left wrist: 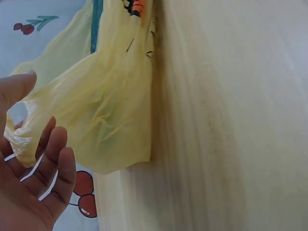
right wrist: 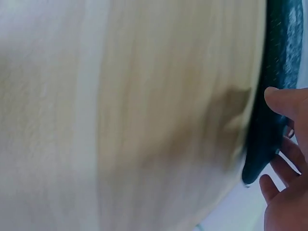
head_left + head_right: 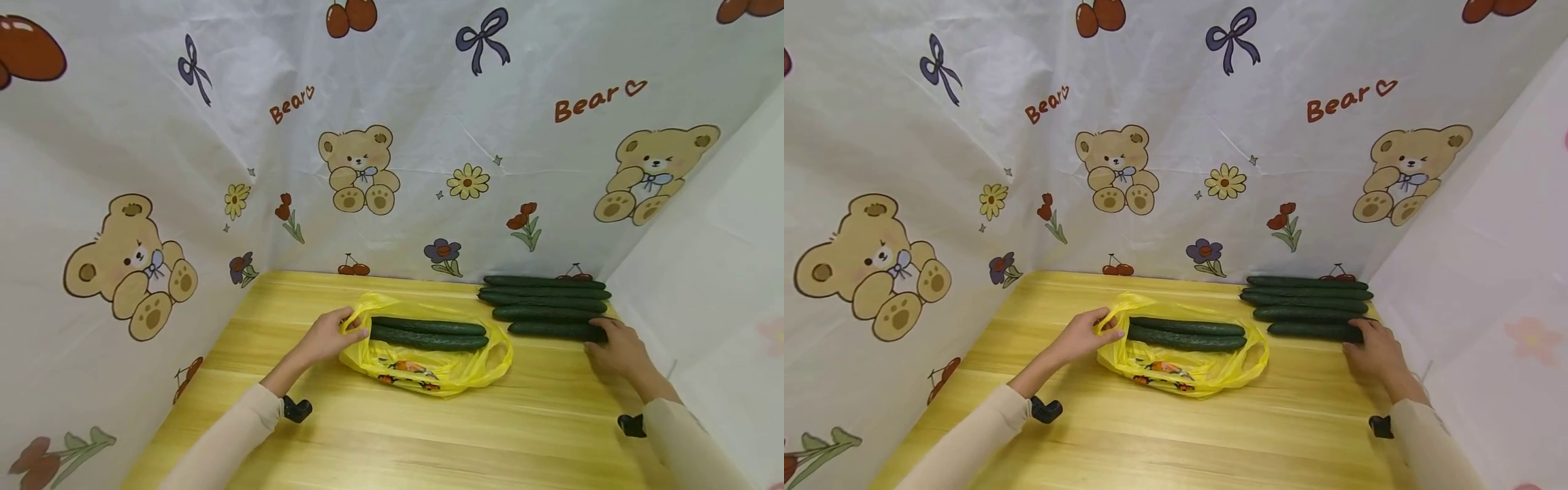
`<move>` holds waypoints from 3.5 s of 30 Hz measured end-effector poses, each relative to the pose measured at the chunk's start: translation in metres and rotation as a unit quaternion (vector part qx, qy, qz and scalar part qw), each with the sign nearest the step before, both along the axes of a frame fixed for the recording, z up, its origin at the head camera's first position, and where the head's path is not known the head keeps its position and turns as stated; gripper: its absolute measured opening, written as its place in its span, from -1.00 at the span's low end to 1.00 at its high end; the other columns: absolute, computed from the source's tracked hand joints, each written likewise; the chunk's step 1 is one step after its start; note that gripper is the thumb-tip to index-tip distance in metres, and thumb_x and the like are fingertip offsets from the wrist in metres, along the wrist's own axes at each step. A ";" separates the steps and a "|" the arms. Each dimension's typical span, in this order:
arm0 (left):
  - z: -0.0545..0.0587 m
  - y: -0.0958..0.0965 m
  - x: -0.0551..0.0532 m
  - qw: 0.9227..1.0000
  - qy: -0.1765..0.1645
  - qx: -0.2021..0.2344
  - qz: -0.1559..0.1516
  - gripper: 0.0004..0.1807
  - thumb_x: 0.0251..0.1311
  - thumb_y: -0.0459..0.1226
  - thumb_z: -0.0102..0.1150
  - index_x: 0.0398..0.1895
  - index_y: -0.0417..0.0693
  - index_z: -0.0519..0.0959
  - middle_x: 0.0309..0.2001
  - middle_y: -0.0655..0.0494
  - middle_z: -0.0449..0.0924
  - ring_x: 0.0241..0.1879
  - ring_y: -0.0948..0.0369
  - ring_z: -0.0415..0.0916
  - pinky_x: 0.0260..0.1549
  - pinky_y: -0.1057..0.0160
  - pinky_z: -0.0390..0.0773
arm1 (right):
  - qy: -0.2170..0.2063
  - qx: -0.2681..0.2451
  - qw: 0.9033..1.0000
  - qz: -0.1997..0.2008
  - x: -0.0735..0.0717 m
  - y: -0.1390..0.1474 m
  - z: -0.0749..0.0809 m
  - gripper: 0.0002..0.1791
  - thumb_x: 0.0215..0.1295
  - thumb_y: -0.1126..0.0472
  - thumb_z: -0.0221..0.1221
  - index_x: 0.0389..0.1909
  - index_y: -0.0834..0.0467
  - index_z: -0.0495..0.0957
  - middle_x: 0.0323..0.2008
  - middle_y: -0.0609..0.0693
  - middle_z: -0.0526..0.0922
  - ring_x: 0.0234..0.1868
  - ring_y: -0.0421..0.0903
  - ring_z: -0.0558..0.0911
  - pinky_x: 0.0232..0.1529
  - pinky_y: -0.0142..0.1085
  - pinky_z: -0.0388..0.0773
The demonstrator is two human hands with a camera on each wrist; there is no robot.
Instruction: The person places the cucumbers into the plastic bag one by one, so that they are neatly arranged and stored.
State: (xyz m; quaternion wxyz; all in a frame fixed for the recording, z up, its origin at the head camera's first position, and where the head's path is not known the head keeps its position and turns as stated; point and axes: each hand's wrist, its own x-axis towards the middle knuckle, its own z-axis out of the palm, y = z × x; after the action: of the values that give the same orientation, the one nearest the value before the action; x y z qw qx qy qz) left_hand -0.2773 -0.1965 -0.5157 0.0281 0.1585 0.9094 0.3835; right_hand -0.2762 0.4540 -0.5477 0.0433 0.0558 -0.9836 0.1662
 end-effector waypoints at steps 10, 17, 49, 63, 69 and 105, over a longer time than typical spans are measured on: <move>-0.008 0.005 0.006 0.999 -0.014 -0.030 -0.001 -0.52 0.43 0.07 0.37 0.17 -0.07 0.72 -0.36 0.00 0.69 -0.52 0.25 0.45 -0.46 0.22 0.52 | 0.063 -0.003 0.998 -0.008 0.013 0.016 -0.020 -0.52 0.62 0.11 0.19 0.41 0.21 0.44 0.33 0.57 0.27 0.18 0.69 0.22 -0.02 0.47 0.25; -0.007 0.005 0.003 1.000 -0.019 0.018 -0.010 -0.70 0.55 -0.06 0.26 0.16 0.01 0.69 -0.55 0.19 0.49 -0.69 0.34 0.20 -0.58 0.35 0.34 | 0.072 -0.003 0.997 0.031 0.012 0.019 -0.023 -0.53 0.57 0.19 0.25 0.37 0.30 0.46 0.35 0.57 0.43 0.19 0.68 0.39 0.13 0.53 0.33; 0.012 0.001 0.020 0.996 -0.018 0.090 0.011 -0.64 0.55 0.07 0.23 -0.01 -0.02 0.66 -0.43 0.11 0.51 -0.53 0.31 0.33 -0.34 0.25 0.51 | 0.212 -0.010 0.967 0.139 0.042 0.005 -0.001 -0.55 0.24 0.39 0.48 0.13 0.28 0.63 -0.01 0.25 0.76 -0.12 0.13 0.63 0.03 -0.22 0.26; 0.012 0.002 0.020 0.993 -0.021 0.116 0.006 -0.67 0.56 0.01 0.23 0.05 -0.04 0.66 -0.42 0.09 0.53 -0.55 0.27 0.37 -0.44 0.31 0.48 | 0.154 -0.028 0.979 0.134 0.045 -0.018 0.034 -0.55 0.40 0.32 0.40 0.26 0.28 0.58 0.13 0.33 0.70 0.07 0.37 0.63 0.06 0.20 0.45; 0.012 0.005 0.020 0.992 -0.027 0.119 0.007 -0.63 0.58 0.01 0.21 0.15 -0.05 0.65 -0.43 0.07 0.54 -0.58 0.25 0.37 -0.51 0.32 0.48 | 0.144 -0.029 0.976 0.159 0.045 -0.041 0.046 -0.53 0.38 0.31 0.42 0.27 0.26 0.59 0.16 0.30 0.70 0.14 0.35 0.62 0.05 0.25 0.50; 0.010 0.007 0.020 0.993 -0.031 0.117 0.004 -0.60 0.58 0.02 0.21 0.21 -0.06 0.65 -0.35 0.05 0.63 -0.56 0.22 0.41 -0.48 0.30 0.50 | 0.037 -0.042 0.965 0.258 -0.013 -0.237 0.066 -0.57 0.51 0.24 0.32 0.30 0.30 0.58 0.22 0.24 0.70 0.22 0.27 0.64 0.31 0.27 0.52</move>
State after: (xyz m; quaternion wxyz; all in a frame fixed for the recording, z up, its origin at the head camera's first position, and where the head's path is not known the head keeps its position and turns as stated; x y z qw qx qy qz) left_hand -0.2574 -0.1893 -0.5057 0.0356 0.1449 0.8575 0.4923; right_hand -0.2895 0.2173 -0.4815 0.0375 0.3117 -0.9257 0.2109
